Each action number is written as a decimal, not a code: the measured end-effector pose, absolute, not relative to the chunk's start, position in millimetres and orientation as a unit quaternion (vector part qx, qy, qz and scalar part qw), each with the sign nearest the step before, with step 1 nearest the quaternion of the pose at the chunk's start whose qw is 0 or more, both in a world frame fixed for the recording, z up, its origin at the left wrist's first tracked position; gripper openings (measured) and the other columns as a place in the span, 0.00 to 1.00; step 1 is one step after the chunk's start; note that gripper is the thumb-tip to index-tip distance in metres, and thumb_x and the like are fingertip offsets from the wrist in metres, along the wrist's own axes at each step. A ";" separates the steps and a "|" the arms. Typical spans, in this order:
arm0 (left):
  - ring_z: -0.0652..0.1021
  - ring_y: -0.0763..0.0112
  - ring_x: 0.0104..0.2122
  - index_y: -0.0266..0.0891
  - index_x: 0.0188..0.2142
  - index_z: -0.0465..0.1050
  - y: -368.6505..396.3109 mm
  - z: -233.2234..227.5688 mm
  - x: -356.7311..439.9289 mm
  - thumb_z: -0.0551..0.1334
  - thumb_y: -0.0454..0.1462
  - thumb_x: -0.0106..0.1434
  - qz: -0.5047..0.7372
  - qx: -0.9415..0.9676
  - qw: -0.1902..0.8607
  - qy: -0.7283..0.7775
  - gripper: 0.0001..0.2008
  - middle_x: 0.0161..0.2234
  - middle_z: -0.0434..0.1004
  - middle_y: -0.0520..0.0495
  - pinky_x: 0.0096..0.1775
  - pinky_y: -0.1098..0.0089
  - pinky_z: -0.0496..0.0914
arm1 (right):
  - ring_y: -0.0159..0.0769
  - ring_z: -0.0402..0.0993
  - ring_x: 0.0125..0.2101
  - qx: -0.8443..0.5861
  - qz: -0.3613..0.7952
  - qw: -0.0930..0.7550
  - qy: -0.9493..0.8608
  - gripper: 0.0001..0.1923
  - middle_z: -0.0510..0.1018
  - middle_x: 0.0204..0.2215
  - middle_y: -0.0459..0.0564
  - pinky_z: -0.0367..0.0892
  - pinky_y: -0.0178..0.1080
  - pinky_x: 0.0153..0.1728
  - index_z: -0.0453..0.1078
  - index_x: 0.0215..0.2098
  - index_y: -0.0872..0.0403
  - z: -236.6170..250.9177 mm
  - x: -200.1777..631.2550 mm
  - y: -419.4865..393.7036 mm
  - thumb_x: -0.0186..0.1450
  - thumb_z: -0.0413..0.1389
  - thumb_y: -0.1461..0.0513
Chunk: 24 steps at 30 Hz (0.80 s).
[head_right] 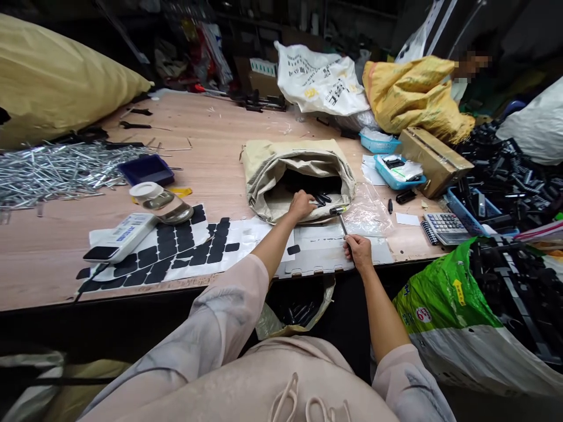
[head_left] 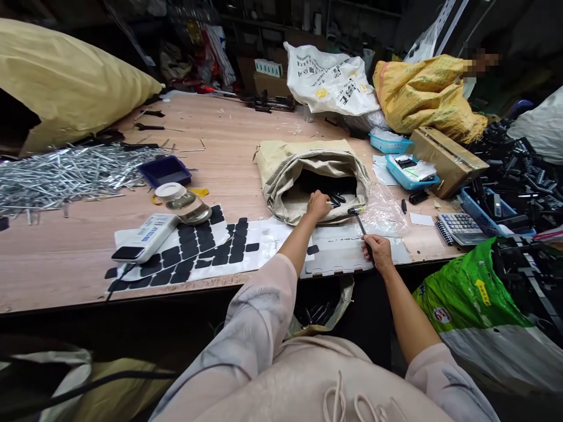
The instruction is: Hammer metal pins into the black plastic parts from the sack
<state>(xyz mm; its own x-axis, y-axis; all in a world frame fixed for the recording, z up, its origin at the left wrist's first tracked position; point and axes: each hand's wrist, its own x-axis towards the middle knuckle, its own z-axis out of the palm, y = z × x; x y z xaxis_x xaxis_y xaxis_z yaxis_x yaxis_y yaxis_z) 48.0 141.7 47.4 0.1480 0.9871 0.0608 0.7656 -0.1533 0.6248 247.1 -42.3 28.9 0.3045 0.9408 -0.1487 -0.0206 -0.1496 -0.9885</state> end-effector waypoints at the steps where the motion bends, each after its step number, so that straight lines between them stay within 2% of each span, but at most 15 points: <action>1: 0.71 0.57 0.50 0.42 0.39 0.82 142.6 43.6 48.8 0.71 0.36 0.57 0.216 0.724 0.234 0.612 0.09 0.43 0.72 0.43 0.52 0.63 0.68 | 0.27 0.64 0.13 -0.609 0.454 0.531 -0.375 0.16 0.73 0.18 0.44 0.58 0.30 0.10 0.76 0.29 0.57 30.0 246.9 -42.4 0.55 0.64 0.52; 3: 0.71 0.56 0.49 0.43 0.38 0.81 138.3 41.0 46.3 0.70 0.36 0.58 0.215 0.724 0.227 0.614 0.07 0.42 0.73 0.43 0.51 0.62 0.68 | 0.27 0.64 0.13 -0.608 0.458 0.531 -0.372 0.15 0.73 0.18 0.44 0.58 0.30 0.10 0.76 0.28 0.57 31.6 246.6 -42.6 0.55 0.64 0.52; 6: 0.71 0.57 0.46 0.43 0.42 0.79 116.1 45.7 34.8 0.67 0.38 0.64 0.305 0.727 0.187 0.586 0.07 0.41 0.74 0.44 0.50 0.61 0.68 | 0.27 0.64 0.14 -0.607 0.459 0.533 -0.369 0.16 0.74 0.18 0.45 0.58 0.30 0.10 0.76 0.28 0.57 32.2 246.6 -42.8 0.54 0.64 0.52; 9: 0.72 0.61 0.43 0.43 0.44 0.78 77.5 46.6 20.6 0.67 0.40 0.65 0.374 0.752 0.181 0.511 0.09 0.40 0.75 0.46 0.47 0.62 0.68 | 0.27 0.64 0.14 -0.607 0.458 0.533 -0.371 0.16 0.73 0.18 0.45 0.58 0.30 0.10 0.76 0.28 0.57 30.8 247.0 -43.0 0.54 0.65 0.51; 12: 0.72 0.63 0.41 0.43 0.42 0.80 39.6 32.4 9.9 0.69 0.40 0.63 0.348 0.782 0.226 0.465 0.08 0.36 0.75 0.48 0.44 0.64 0.68 | 0.27 0.64 0.14 -0.608 0.454 0.529 -0.380 0.16 0.73 0.19 0.45 0.59 0.30 0.10 0.76 0.28 0.57 28.3 247.1 -43.3 0.54 0.65 0.51; 17: 0.72 0.62 0.42 0.44 0.41 0.83 21.2 5.6 4.2 0.72 0.39 0.60 0.307 0.756 0.253 0.519 0.09 0.37 0.74 0.47 0.43 0.64 0.68 | 0.27 0.65 0.14 -0.623 0.419 0.512 -0.416 0.17 0.73 0.19 0.44 0.60 0.30 0.11 0.77 0.29 0.56 25.4 243.5 -45.8 0.56 0.64 0.50; 24: 0.72 0.62 0.44 0.46 0.42 0.84 26.2 11.3 6.3 0.72 0.40 0.59 0.296 0.736 0.285 0.538 0.10 0.38 0.74 0.48 0.44 0.65 0.68 | 0.30 0.66 0.15 -0.656 0.367 0.476 -0.457 0.18 0.75 0.19 0.45 0.62 0.33 0.13 0.80 0.34 0.56 28.2 242.6 -55.0 0.54 0.64 0.50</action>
<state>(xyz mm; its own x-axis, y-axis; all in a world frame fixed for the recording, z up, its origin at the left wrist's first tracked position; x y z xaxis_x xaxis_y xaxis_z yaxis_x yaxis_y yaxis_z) 6.3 26.2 11.3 0.2459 0.9607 0.1288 0.6238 -0.2585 0.7376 242.6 -55.0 28.2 0.3125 0.9487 -0.0470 0.2497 -0.1298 -0.9596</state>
